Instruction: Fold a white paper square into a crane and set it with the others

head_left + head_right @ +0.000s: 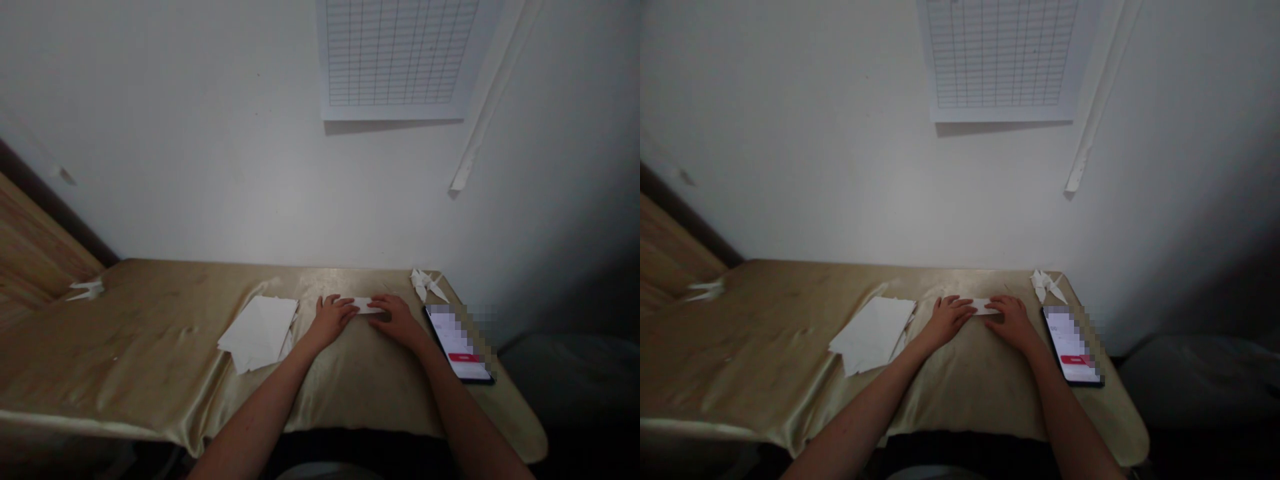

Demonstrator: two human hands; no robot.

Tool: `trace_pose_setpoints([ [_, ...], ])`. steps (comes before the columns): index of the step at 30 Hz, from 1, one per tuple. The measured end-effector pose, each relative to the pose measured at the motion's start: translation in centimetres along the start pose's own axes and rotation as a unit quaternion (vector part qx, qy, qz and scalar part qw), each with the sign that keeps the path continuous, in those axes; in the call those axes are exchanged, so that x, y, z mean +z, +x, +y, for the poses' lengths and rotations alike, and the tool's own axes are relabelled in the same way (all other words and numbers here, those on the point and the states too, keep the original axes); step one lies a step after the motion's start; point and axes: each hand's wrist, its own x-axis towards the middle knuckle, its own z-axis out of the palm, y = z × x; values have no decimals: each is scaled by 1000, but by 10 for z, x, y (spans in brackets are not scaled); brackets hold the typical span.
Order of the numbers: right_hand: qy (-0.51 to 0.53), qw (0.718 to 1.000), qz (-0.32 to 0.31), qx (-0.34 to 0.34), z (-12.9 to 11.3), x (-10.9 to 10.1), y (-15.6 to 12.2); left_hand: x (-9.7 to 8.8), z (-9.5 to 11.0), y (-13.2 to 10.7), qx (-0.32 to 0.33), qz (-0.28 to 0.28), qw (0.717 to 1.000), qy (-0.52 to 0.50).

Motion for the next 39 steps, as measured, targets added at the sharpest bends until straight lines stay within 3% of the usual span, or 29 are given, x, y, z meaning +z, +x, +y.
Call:
trace_pose_setpoints([
  [8,68,998,7,-12,15,-5,5,-6,-11,-1,28,-39,999,-19],
  [19,68,997,-39,-10,4,-10,6,-10,-4,-1,5,-1,997,-82],
  [25,51,998,11,45,3,0,7,-7,-5,0,-1,9,996,-92],
  [31,52,997,29,39,4,9,12,-9,-5,0,-9,1,996,-87],
  [39,-25,997,51,60,1,16,17,-14,-2,1,-27,-9,995,-95],
])
